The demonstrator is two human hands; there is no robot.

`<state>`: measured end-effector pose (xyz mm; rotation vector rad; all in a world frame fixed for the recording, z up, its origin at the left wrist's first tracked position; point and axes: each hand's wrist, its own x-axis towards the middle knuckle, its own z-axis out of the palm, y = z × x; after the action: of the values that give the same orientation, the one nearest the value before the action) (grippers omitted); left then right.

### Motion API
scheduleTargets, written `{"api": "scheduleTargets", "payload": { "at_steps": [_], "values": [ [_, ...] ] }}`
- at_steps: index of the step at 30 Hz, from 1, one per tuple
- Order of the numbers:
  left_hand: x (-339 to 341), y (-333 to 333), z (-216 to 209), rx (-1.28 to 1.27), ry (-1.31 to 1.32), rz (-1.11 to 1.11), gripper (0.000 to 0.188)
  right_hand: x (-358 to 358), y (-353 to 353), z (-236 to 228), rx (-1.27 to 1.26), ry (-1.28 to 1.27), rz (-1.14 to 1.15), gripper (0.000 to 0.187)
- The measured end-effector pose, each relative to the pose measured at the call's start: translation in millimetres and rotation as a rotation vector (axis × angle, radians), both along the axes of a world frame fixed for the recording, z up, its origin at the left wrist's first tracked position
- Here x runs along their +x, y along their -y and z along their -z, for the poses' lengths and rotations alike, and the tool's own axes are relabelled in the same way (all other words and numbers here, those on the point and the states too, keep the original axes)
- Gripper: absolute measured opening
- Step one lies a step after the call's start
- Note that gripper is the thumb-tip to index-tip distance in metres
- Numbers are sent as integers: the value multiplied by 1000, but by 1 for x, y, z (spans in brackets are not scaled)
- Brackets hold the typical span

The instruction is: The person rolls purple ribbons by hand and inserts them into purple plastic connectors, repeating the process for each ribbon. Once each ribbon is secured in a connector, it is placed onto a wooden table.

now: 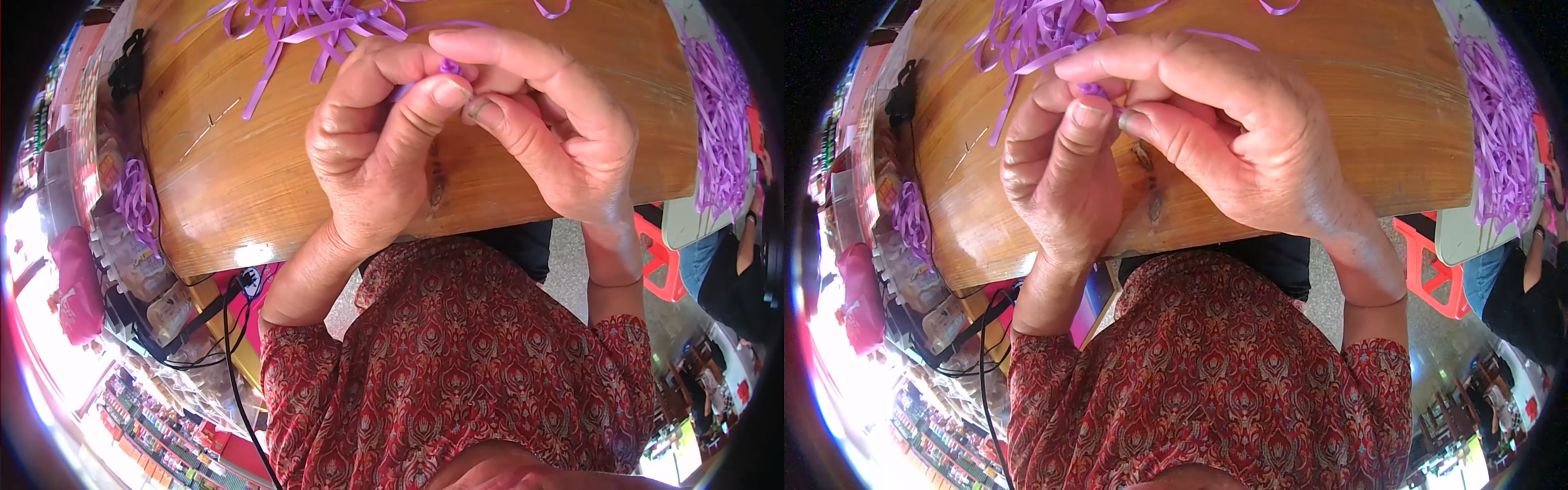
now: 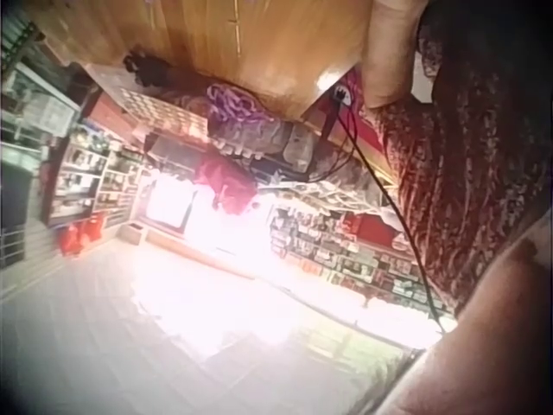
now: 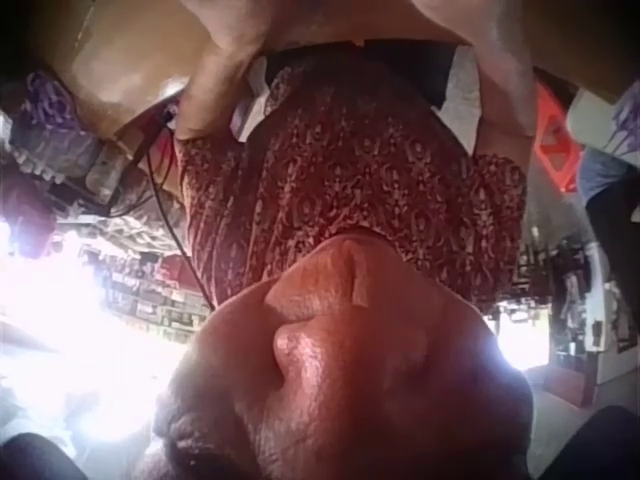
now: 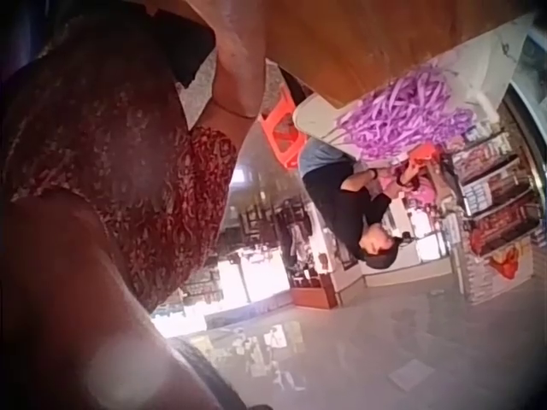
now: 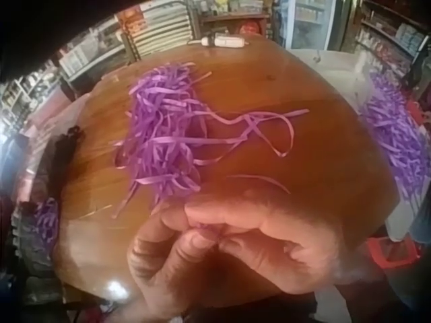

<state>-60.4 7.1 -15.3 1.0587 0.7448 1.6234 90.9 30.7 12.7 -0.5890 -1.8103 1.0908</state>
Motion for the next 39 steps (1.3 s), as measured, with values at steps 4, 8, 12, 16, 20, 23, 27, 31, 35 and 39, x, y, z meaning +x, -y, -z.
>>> {"api": "scheduleTargets", "payload": {
  "at_steps": [4, 8, 12, 16, 20, 23, 27, 31, 35, 39],
  "values": [
    [-4, 1, -1, -40, 27, -13, 12, -3, 0, 1, -3, -32, -1, 34],
    [-6, -1, -1, -11, 31, 5, 13, 3, 4, -17, -264, 68, 36, 32],
    [2, -1, -9, 34, 2, 34, 13, 13, -3, -62, -560, 134, 57, 26],
    [-3, 2, -2, -29, -58, 35, 14, 2, 1, -4, -277, -127, 18, 40],
    [0, 3, -5, -95, 76, 110, 15, 2, -7, -2, 256, 87, 170, 48],
    [1, 2, -9, -143, 264, 216, 15, 1, -4, -2, 341, 106, 232, 44],
    [-5, 2, -5, -151, 285, 345, 21, 4, -5, -5, 361, 114, 275, 32],
    [-4, 3, -3, -156, 294, 316, 22, 6, -4, -4, 338, 154, 277, 28],
    [-7, 2, -3, -145, 219, 325, 21, 5, -5, -5, 386, 139, 332, 28],
    [-8, -2, -6, -299, 342, 281, 21, 14, -3, 0, 586, 110, 403, 25]
  ]
}}
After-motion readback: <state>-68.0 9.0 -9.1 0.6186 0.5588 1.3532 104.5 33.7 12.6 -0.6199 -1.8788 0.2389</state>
